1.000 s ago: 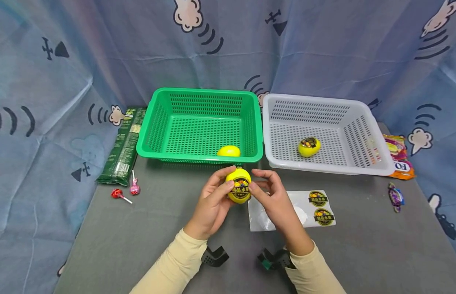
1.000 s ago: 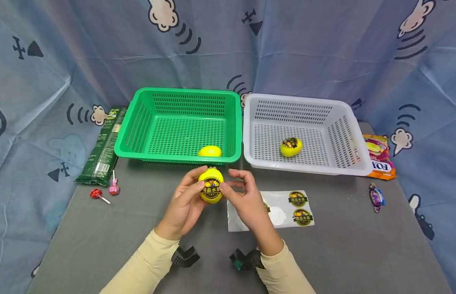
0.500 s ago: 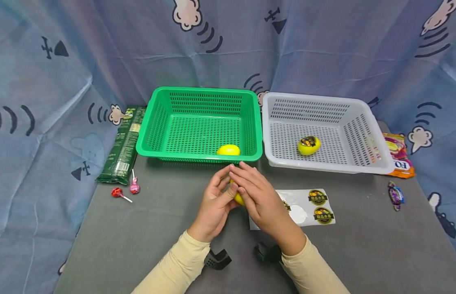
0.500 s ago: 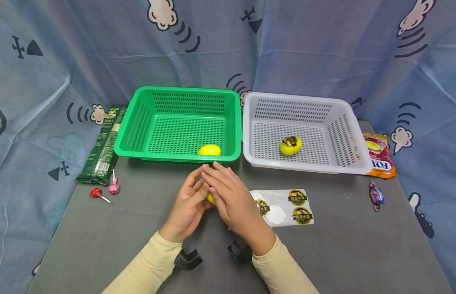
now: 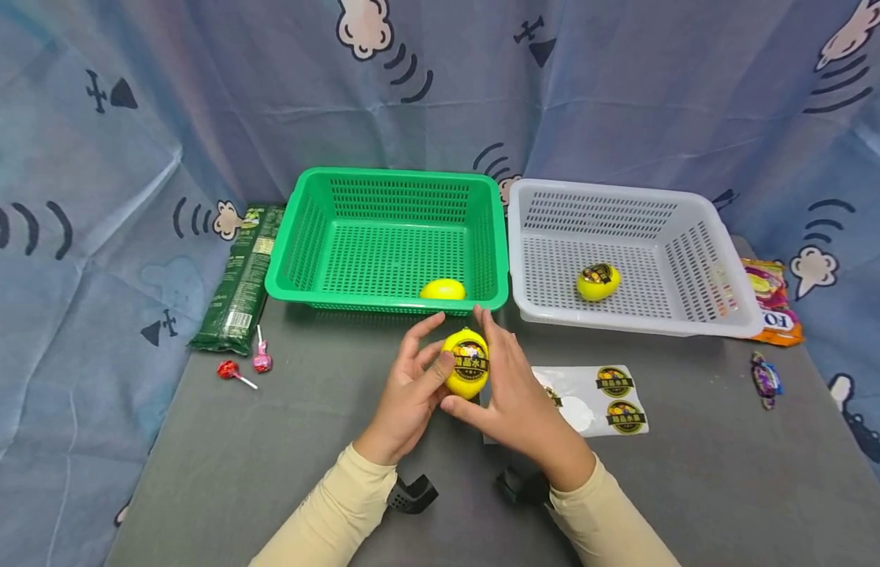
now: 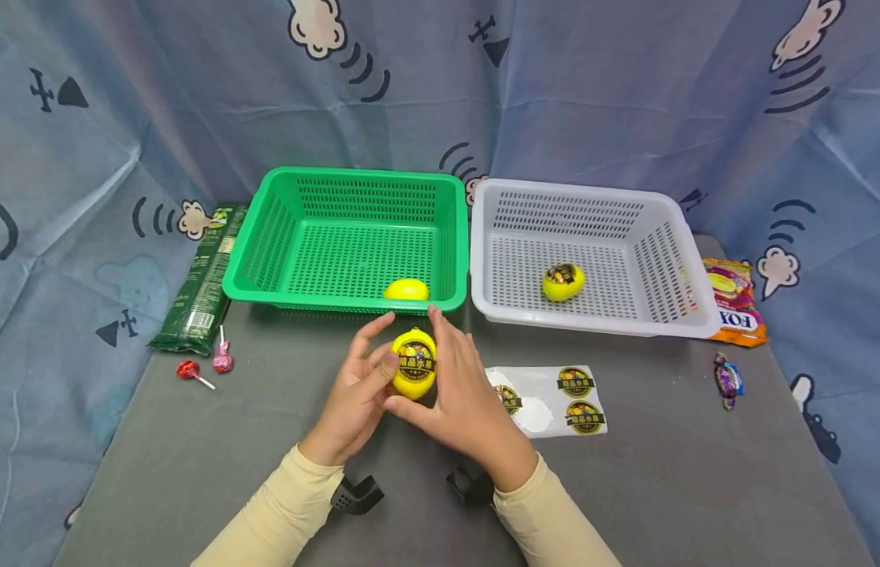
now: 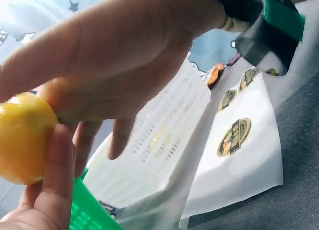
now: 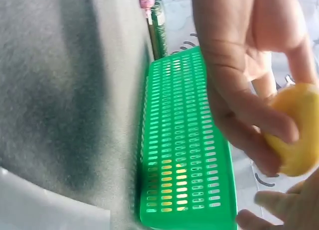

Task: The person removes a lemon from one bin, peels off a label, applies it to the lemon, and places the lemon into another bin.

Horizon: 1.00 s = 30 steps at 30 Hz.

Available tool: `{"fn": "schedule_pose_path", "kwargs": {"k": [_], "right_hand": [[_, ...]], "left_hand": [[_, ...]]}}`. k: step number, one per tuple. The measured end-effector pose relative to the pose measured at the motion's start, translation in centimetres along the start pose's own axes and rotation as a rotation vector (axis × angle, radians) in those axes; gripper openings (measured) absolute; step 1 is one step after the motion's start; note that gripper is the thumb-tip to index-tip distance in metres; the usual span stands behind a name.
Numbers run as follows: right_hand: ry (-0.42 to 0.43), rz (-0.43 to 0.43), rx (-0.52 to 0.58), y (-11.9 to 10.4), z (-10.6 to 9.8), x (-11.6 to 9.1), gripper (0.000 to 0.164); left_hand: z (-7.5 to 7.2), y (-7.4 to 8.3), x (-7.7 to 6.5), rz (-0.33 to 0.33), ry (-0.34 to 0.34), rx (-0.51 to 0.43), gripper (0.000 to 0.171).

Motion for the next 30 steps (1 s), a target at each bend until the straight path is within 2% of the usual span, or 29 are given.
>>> {"fn": "schedule_pose_path", "kwargs": {"k": [2, 5, 7, 9, 12, 17, 21, 25, 30], "right_hand": [[0.016, 0.001, 0.036, -0.1, -0.1, -0.2, 0.106], [0.103, -0.017, 0.086, -0.6, -0.5, -0.5, 0.07], [0.177, -0.022, 0.104, -1.0, -0.6, -0.6, 0.051], [0.243, -0.026, 0.091, -1.2, -0.4, -0.6, 0.045], [0.295, -0.022, 0.047, -1.4, 0.1, -0.6, 0.045], [0.29, 0.016, -0.056, -1.1, 0.8, -0.8, 0.049], [0.212, 0.06, -0.122, -0.8, 1.3, -0.9, 0.056], [0.145, 0.104, -0.115, -0.7, 1.6, -0.8, 0.062], [0.164, 0.115, -0.077, -0.7, 1.0, -0.7, 0.067]], "left_hand": [[-0.2, 0.1, 0.1, 0.001, 0.001, 0.009, 0.048], [-0.3, 0.0, 0.2, 0.01, -0.004, 0.013, 0.036], [-0.1, 0.0, 0.3, 0.033, -0.021, 0.024, 0.035], [0.2, 0.0, 0.3, 0.066, -0.035, 0.052, 0.036], [0.4, 0.2, 0.2, 0.125, -0.033, 0.103, 0.039], [0.5, 0.3, 0.0, 0.201, -0.02, 0.178, 0.046], [0.3, 0.1, 0.1, 0.211, -0.027, 0.2, 0.049], [0.1, -0.1, 0.1, 0.204, -0.046, 0.203, 0.05], [-0.2, 0.1, 0.2, 0.228, -0.033, 0.224, 0.049]]}}
Point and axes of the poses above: each hand's wrist, its own x-axis towards the middle knuckle, its own z-axis out of the palm, y = z × x, the point moved 7 cm from there along x, towards the middle knuckle, and after that the axes turned 8 degrees about x, right-handed, at the moved point
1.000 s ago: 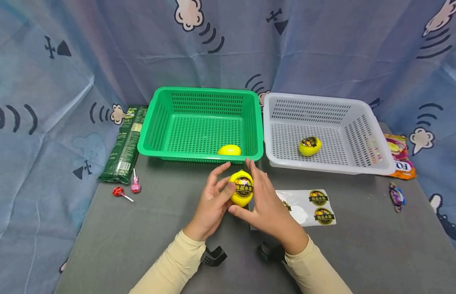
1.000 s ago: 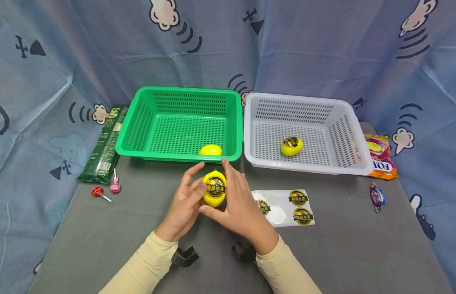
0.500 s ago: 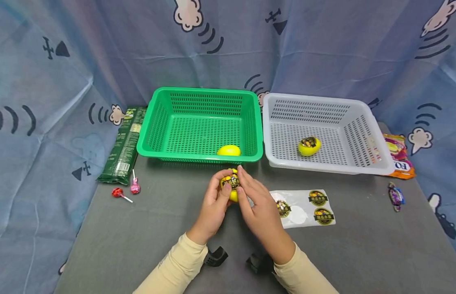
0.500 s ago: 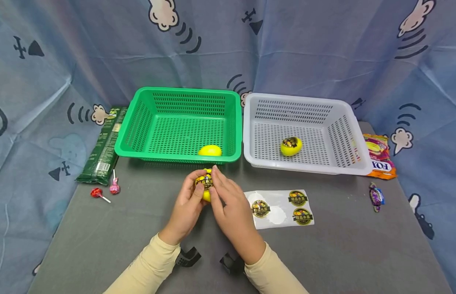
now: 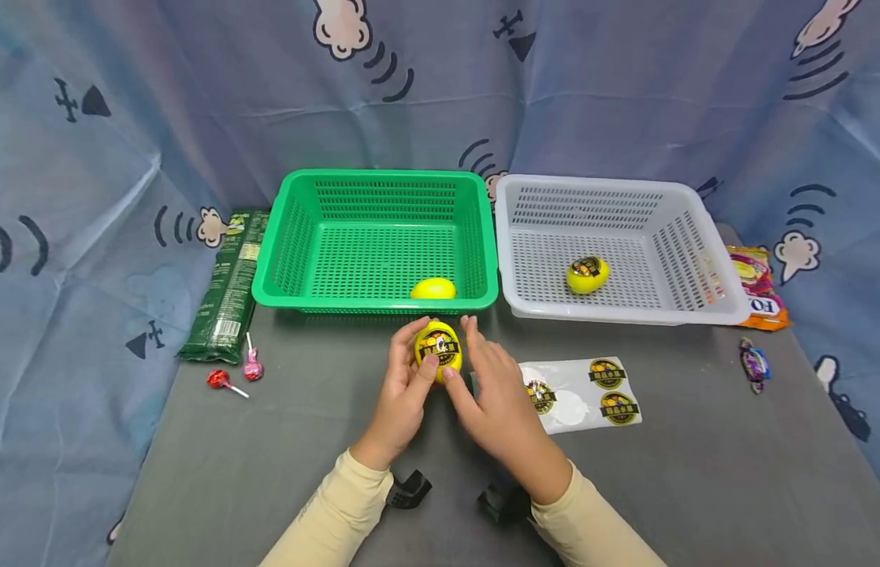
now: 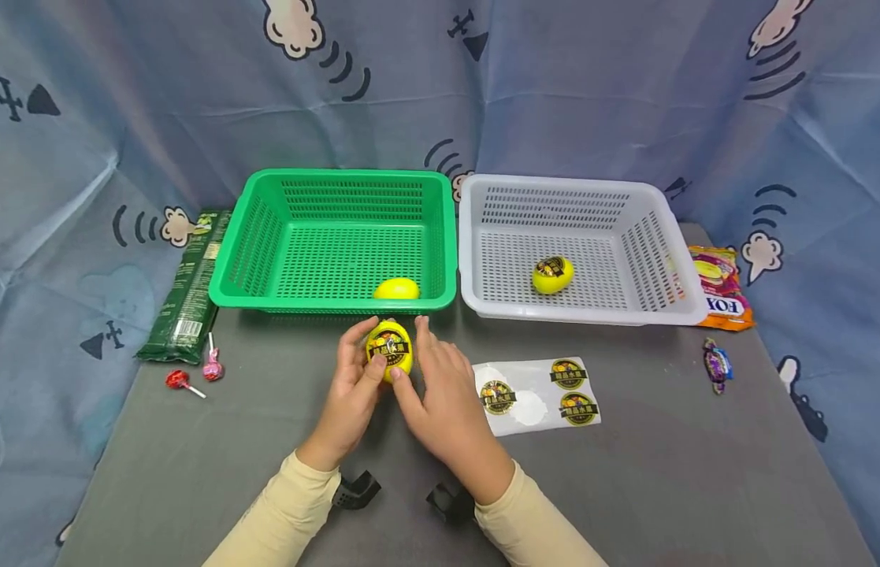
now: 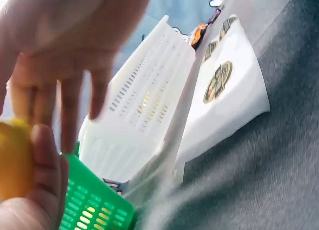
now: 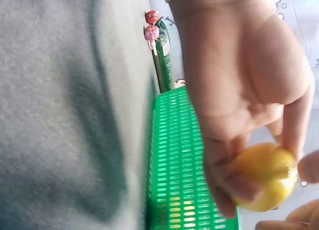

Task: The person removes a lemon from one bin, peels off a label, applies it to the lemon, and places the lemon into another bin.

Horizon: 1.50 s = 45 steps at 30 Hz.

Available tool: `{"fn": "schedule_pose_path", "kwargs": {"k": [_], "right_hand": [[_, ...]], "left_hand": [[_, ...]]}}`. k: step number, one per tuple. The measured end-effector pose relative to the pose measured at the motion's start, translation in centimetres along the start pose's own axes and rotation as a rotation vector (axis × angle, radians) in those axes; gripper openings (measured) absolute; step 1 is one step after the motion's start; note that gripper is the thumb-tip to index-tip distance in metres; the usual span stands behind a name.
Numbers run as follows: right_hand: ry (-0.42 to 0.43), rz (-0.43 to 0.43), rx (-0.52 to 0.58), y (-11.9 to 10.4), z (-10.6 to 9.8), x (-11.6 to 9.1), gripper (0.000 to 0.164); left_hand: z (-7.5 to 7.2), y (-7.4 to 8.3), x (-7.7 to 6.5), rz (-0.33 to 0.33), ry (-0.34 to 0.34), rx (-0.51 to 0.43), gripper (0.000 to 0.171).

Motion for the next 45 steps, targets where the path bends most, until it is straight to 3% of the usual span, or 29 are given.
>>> {"fn": "schedule_pose_path", "kwargs": {"k": [7, 11, 15, 18, 20, 22, 24, 28, 30, 34, 37, 40, 42, 45], "right_hand": [[0.03, -0.036, 0.028, -0.2, -0.3, -0.1, 0.051], [0.0, 0.024, 0.036, 0.5, -0.3, -0.2, 0.058], [-0.031, 0.053, 0.033, 1.4, -1.2, -0.1, 0.066], [0.018, 0.034, 0.002, 2.6, -3.6, 0.3, 0.065], [0.126, 0.024, -0.057, 3.8, -6.3, 0.6, 0.06], [0.245, 0.061, -0.136, 5.6, -9.2, 0.7, 0.051], [0.313, 0.141, -0.211, 7.7, -11.4, 0.5, 0.043], [0.291, 0.279, -0.284, 10.8, -13.2, 0.0, 0.037], [0.276, 0.294, -0.29, 11.3, -13.3, 0.0, 0.037], [0.275, 0.279, -0.3, 11.3, -13.3, 0.3, 0.038], [0.26, 0.279, -0.306, 11.4, -13.2, 0.5, 0.039], [0.25, 0.282, -0.296, 11.5, -13.2, 0.5, 0.04], [0.255, 0.273, -0.289, 11.5, -13.2, 0.4, 0.039], [0.271, 0.255, -0.289, 11.5, -13.4, 0.3, 0.038]], "left_hand": [[0.5, 0.2, 0.1, 0.043, -0.009, -0.044, 0.039], [0.4, 0.2, -0.1, 0.065, 0.04, -0.054, 0.023], [0.3, 0.1, -0.1, 0.077, 0.069, -0.041, 0.022], [0.1, 0.0, 0.0, 0.065, 0.1, -0.039, 0.023], [0.1, -0.1, 0.4, 0.049, 0.116, -0.044, 0.026], [0.0, 0.0, 0.8, 0.034, 0.122, -0.043, 0.029], [0.2, 0.3, 1.5, 0.026, 0.105, -0.037, 0.031], [2.0, 1.7, 4.1, 0.02, 0.037, -0.012, 0.033], [3.7, 2.5, 6.2, 0.009, -0.009, 0.017, 0.034], [7.5, 2.9, 11.7, -0.029, -0.093, 0.209, 0.033], [9.6, 1.7, 15.5, -0.06, -0.143, 0.443, 0.034], [11.3, -0.2, 18.3, -0.107, -0.195, 0.635, 0.035], [12.3, -1.3, 19.2, -0.145, -0.261, 0.723, 0.042], [13.5, -2.1, 19.5, -0.179, -0.385, 0.791, 0.057]]}}
Point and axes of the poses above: each hand's wrist, its own x-axis towards the middle knuckle, its own z-axis out of the palm, y = z × x, the point moved 7 cm from there along x, towards the middle knuckle, and after that the axes turned 8 degrees about x, right-handed, at the moved point
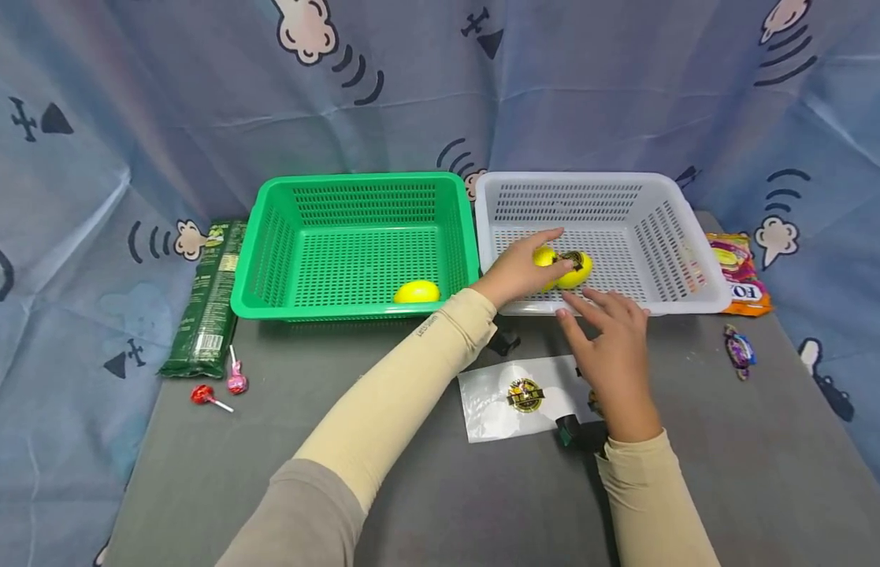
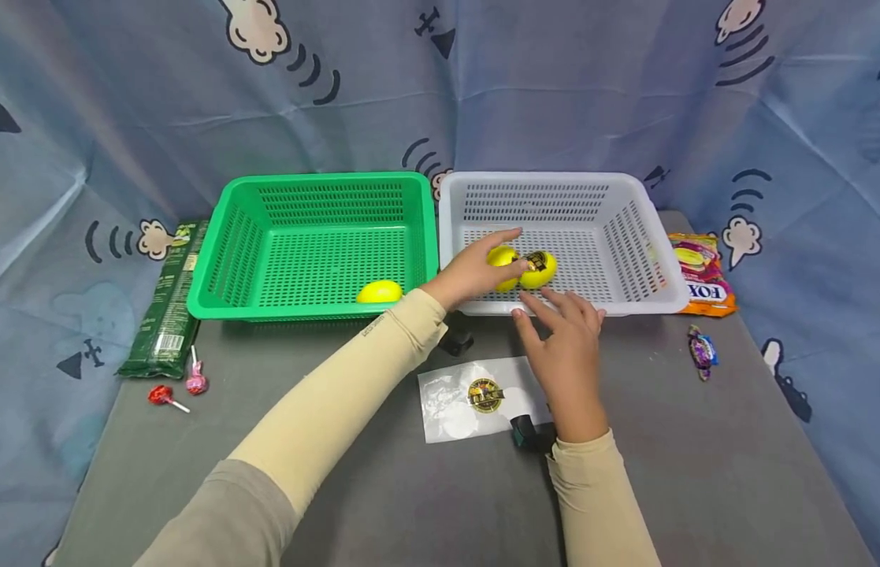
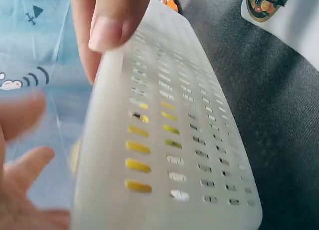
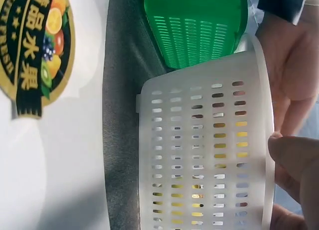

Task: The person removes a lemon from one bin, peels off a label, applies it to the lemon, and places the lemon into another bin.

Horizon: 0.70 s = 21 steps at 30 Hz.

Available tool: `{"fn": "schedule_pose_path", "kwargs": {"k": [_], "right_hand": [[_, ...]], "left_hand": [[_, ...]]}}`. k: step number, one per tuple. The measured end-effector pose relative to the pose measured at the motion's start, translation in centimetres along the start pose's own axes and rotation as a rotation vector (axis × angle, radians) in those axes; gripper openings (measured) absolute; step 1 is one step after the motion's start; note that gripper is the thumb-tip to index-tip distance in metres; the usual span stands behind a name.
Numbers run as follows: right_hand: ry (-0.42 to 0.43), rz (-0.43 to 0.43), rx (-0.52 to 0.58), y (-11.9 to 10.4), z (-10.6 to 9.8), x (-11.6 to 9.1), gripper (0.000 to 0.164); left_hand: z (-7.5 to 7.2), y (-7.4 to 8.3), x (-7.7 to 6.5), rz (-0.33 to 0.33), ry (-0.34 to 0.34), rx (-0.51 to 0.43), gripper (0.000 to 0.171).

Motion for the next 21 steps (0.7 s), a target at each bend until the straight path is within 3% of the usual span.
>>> {"fn": "schedule_pose_path", "kwargs": {"k": [2, 4, 6, 9, 12, 16, 19, 21], "right_hand": [[0.013, -0.017, 0.004, -0.1, 0.1, 0.0, 0.037], [0.031, -0.031, 0.013, 0.0, 0.1, 0.0, 0.037], [0.045, -0.043, 0.027, 0.2, 0.1, -0.1, 0.036], [0.037, -0.053, 0.04, 0.3, 0.2, -0.3, 0.038], [-0.008, -0.042, 0.051, -0.1, 0.0, -0.3, 0.041], [-0.078, 0.035, 0.061, -1.5, -0.4, 0.3, 0.049], [-0.098, 0.036, 0.085, -4.0, 0.3, 1.2, 0.051], [-0.101, -0.012, 0.106, -6.4, 1.7, 1.6, 0.049]], "left_hand": [[0.1, 0.2, -0.5, 0.039, -0.034, 0.014, 0.064], [-0.1, 0.6, -1.6, 0.103, -0.011, -0.034, 0.062], [-0.4, 0.7, -3.4, 0.162, 0.065, -0.12, 0.053], [-1.2, -0.3, -7.2, 0.217, 0.229, -0.252, 0.034], [-2.0, -2.8, -11.8, 0.219, 0.414, -0.317, 0.022], [-3.6, -7.0, -17.8, 0.18, 0.63, -0.343, 0.015], [-4.6, -9.8, -21.1, 0.117, 0.726, -0.348, 0.014], [-5.0, -11.1, -22.3, 0.085, 0.757, -0.348, 0.014]]}}
Point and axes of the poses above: each hand's wrist, its own x-axis towards the middle knuckle, its own z-axis out of the palm, y = z × x, the point moved 7 cm from there along x, towards the middle knuckle, and after that the axes turned 8 degrees about x, right-handed, at the moved point
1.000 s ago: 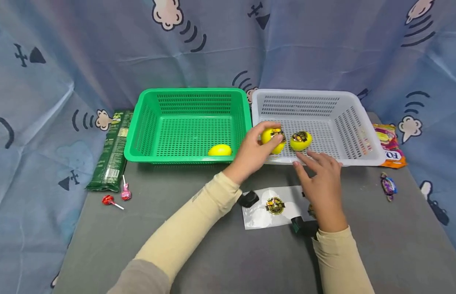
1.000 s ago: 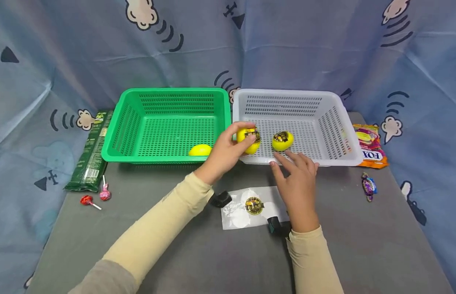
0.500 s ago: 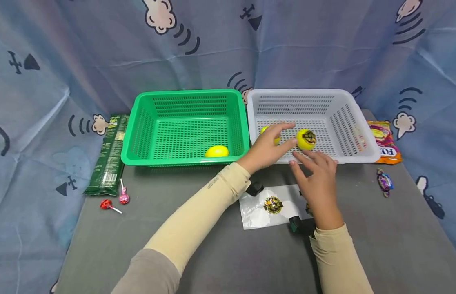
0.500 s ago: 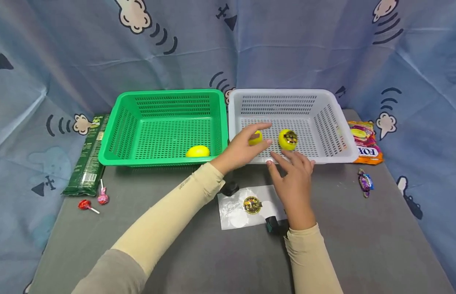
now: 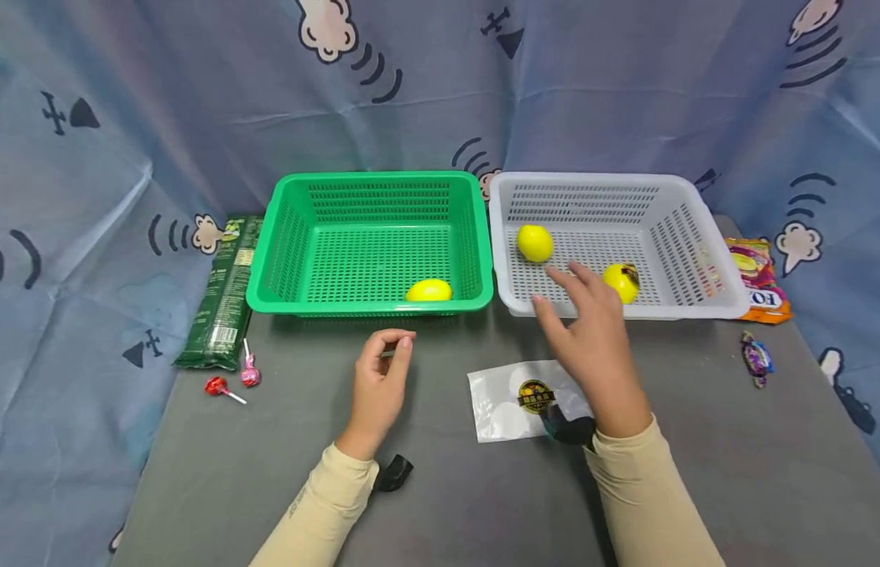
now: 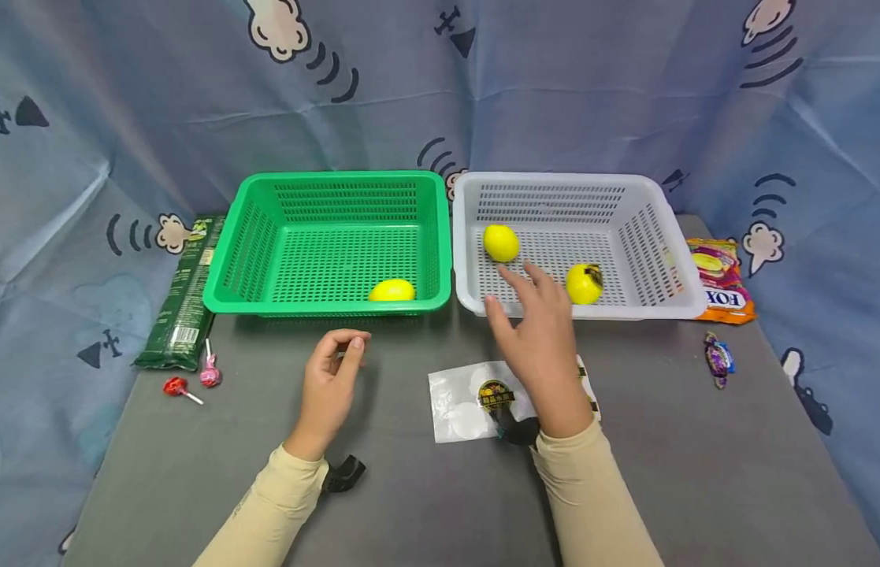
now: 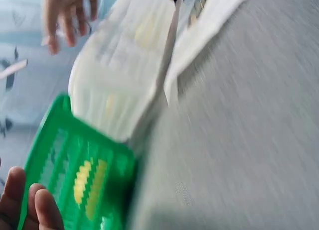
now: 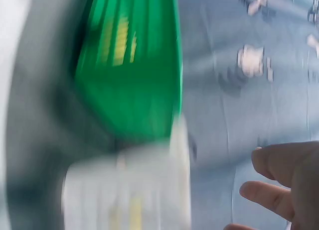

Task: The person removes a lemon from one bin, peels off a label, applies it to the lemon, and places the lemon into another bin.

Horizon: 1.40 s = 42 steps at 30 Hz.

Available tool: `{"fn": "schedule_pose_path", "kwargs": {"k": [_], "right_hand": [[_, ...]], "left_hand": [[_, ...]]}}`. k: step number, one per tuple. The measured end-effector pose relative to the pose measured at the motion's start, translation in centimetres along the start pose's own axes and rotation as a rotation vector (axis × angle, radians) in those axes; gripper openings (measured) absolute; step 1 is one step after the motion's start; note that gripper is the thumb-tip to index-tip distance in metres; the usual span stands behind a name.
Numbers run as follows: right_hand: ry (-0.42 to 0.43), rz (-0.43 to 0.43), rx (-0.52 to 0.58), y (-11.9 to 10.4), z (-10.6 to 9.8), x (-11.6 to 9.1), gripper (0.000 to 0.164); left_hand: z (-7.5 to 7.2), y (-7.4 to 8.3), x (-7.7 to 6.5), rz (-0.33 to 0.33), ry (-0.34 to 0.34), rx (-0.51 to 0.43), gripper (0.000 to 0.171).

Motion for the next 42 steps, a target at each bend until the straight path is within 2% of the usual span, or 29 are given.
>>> {"fn": "schedule_pose_path", "kwargs": {"k": [3, 6, 8, 10, 11, 13, 16, 18, 20, 22, 24, 26, 28, 30, 35, 39, 42], "right_hand": [[-0.025, -0.08, 0.001, -3.3, 3.6, 0.3, 0.043], [-0.07, -0.102, -0.052, -5.8, 7.2, -0.2, 0.039], [-0.073, -0.094, -0.092, -6.5, 8.6, -0.6, 0.035], [-0.048, -0.083, -0.12, -6.8, 9.2, -0.8, 0.031], [-0.031, -0.079, -0.127, -6.8, 9.2, -0.9, 0.028], [-0.005, -0.086, -0.135, -6.8, 9.1, -0.9, 0.026], [-0.011, -0.096, -0.138, -6.8, 9.0, -0.7, 0.025], [-0.025, -0.097, -0.14, -6.7, 9.0, -0.7, 0.026], [-0.039, -0.087, -0.139, -6.6, 9.2, -0.7, 0.026], [-0.05, -0.077, -0.139, -6.6, 9.5, -0.8, 0.025], [-0.06, -0.069, -0.14, -6.7, 9.8, -0.8, 0.025], [-0.07, -0.064, -0.144, -6.8, 10.0, -0.9, 0.025], [-0.074, -0.068, -0.146, -7.1, 10.2, -0.9, 0.025], [-0.071, -0.078, -0.145, -7.2, 10.2, -0.8, 0.025], [-0.051, -0.102, -0.146, -7.2, 9.8, -0.6, 0.024], [-0.054, -0.1, -0.15, -7.0, 9.7, -0.4, 0.023], [-0.057, -0.099, -0.149, -6.8, 9.7, -0.4, 0.024]], "left_hand": [[-1.3, -0.7, -0.1, 0.022, 0.051, 0.011, 0.015], [-2.7, 0.0, 0.8, 0.118, 0.132, 0.06, 0.015], [-3.6, 1.2, 2.2, 0.183, 0.162, 0.119, 0.016], [-4.1, 2.8, 4.6, 0.222, 0.119, 0.206, 0.019], [-4.0, 3.7, 6.1, 0.226, 0.06, 0.254, 0.021], [-3.1, 5.5, 9.6, 0.214, -0.125, 0.364, 0.024], [-0.1, 6.9, 14.5, 0.15, -0.518, 0.553, 0.03], [2.5, 6.6, 16.6, 0.092, -0.798, 0.681, 0.034], [4.9, 5.1, 17.7, 0.008, -1.055, 0.78, 0.038], [6.5, 3.0, 18.0, -0.091, -1.26, 0.85, 0.044], [7.3, 0.9, 17.9, -0.19, -1.397, 0.874, 0.05], [7.4, -1.0, 17.5, -0.285, -1.463, 0.863, 0.054], [7.2, -2.2, 17.0, -0.339, -1.487, 0.841, 0.056], [7.0, -2.9, 16.6, -0.38, -1.482, 0.806, 0.057], [6.8, -3.4, 16.5, -0.38, -1.415, 0.766, 0.056], [6.3, -2.7, 17.8, -0.26, -1.283, 0.745, 0.054], [5.1, -0.6, 19.1, -0.153, -1.091, 0.691, 0.052]]}}
Point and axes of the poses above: each hand's wrist, its own x-axis towards the middle knuckle, its own z-axis out of the palm, y = z × x, the point moved 7 cm from there along x, towards the middle knuckle, and after that the axes turned 8 degrees about x, right-handed, at the moved point
